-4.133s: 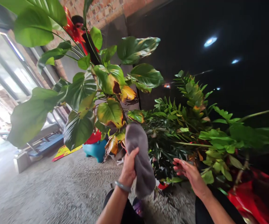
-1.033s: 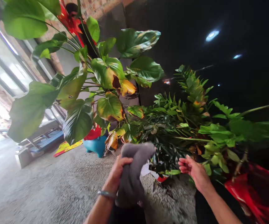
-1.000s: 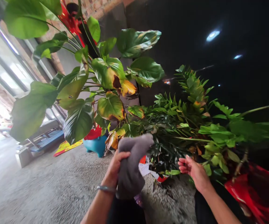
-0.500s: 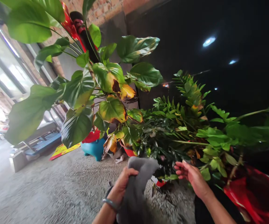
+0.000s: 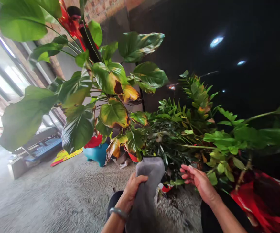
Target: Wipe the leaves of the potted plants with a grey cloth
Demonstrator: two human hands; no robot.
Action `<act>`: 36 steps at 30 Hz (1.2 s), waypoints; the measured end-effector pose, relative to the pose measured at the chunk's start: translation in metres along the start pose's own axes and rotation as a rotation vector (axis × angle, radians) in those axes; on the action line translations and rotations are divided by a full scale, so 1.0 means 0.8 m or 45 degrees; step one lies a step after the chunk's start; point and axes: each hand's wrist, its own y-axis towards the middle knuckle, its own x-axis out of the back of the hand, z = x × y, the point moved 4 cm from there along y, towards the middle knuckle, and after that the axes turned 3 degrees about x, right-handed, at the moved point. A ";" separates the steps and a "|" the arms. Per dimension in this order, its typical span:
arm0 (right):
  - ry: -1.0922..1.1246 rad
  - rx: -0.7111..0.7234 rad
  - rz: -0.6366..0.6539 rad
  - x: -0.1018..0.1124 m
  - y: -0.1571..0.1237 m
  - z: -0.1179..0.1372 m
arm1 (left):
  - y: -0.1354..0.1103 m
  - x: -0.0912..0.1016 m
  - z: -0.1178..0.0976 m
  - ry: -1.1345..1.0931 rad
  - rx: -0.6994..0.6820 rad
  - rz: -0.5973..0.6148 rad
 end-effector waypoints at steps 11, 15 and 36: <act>-0.016 -0.030 0.117 -0.006 0.000 -0.007 | 0.007 -0.023 -0.102 -0.330 -0.281 -0.187; -0.039 -0.038 0.116 0.000 0.001 -0.007 | -0.002 -0.022 0.000 0.027 0.134 0.124; -0.078 -0.128 -0.182 0.023 0.013 -0.023 | -0.034 -0.072 -0.031 0.269 0.027 0.564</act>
